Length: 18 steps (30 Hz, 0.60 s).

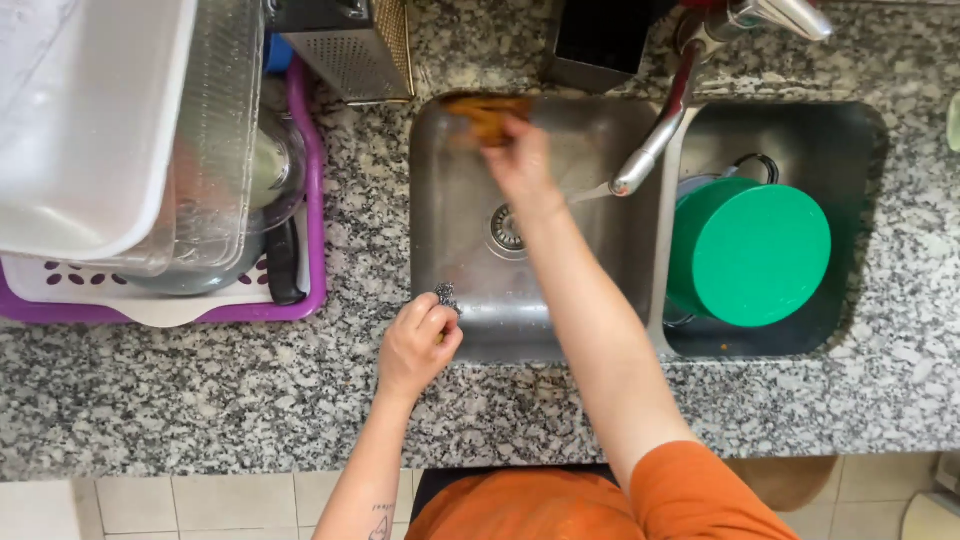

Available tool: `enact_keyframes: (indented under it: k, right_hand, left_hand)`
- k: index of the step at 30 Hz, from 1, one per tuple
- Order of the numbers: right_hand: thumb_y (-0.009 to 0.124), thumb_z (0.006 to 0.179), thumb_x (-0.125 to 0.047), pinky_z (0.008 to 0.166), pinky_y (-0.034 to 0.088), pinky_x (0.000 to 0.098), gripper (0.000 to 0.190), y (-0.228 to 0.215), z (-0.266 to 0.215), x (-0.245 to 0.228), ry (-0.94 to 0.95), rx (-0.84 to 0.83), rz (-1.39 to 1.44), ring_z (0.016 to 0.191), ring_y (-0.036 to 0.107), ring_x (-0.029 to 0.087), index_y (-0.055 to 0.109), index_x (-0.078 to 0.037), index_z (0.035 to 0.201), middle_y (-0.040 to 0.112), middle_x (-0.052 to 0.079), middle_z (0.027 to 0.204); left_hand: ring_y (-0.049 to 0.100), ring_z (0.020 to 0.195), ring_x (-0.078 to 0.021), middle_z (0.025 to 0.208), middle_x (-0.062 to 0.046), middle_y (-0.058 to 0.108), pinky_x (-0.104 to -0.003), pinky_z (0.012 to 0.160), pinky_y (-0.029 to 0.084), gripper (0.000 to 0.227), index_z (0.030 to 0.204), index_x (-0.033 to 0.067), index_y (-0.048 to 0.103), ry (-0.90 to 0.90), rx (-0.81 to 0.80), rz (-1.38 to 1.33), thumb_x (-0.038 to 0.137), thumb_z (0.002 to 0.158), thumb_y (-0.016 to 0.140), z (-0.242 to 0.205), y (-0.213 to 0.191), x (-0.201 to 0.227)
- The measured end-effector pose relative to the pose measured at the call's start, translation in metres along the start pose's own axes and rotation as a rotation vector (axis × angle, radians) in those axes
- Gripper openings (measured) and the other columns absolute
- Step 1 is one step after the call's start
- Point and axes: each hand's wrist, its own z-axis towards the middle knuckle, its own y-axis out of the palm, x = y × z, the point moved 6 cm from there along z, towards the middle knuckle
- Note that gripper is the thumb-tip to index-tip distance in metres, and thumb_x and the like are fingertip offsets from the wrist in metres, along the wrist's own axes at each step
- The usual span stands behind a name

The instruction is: Cleaning kitchen countertops and a dining table using a cloth and water, including moving objects to clean underneath them.

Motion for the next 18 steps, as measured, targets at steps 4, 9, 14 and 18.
enact_keyframes:
  k: [4,9,14,18]
  right_hand:
    - [0.064,0.08,0.001,0.09,0.047,0.0632,0.028,-0.041,-0.038,-0.12,-0.204,-0.064,0.206,0.103,0.059,0.044,0.057,0.006,0.107,0.059,0.028,0.106]
    - [0.063,0.082,-0.015,0.092,0.049,0.0577,0.028,-0.055,0.008,-0.091,-0.197,0.034,0.176,0.101,0.062,0.035,0.059,-0.001,0.106,0.063,0.02,0.105]
    - [0.066,0.076,-0.014,0.076,0.049,0.0447,0.022,0.033,-0.032,0.058,-0.072,-0.1,-0.173,0.083,0.058,0.026,0.062,-0.008,0.097,0.06,0.009,0.091]
    - [0.053,0.084,-0.01,0.103,0.034,0.051,0.052,0.033,-0.141,0.075,-0.246,-0.194,-0.722,0.116,0.044,0.033,0.039,0.003,0.133,0.044,0.024,0.123]
  left_hand:
    - [0.062,0.072,-0.0198,0.087,0.001,0.055,-0.028,0.062,0.054,0.02,0.072,0.0201,0.051,0.0,0.019,0.02,0.008,0.067,0.066,-0.005,0.0,0.001]
    - [0.061,0.069,-0.0181,0.084,0.002,0.053,-0.026,0.062,0.054,0.021,0.072,0.0203,0.05,0.012,0.053,-0.002,0.008,0.067,0.066,-0.003,-0.007,0.004]
    - [0.061,0.07,-0.0151,0.085,0.003,0.053,-0.025,0.062,0.054,0.019,0.074,0.0201,0.051,0.029,0.077,0.004,0.01,0.067,0.064,-0.003,-0.01,0.002]
    - [0.061,0.072,-0.019,0.088,-0.001,0.053,-0.028,0.064,0.055,0.019,0.076,0.0179,0.051,0.01,0.102,-0.075,0.006,0.068,0.064,-0.005,-0.015,0.001]
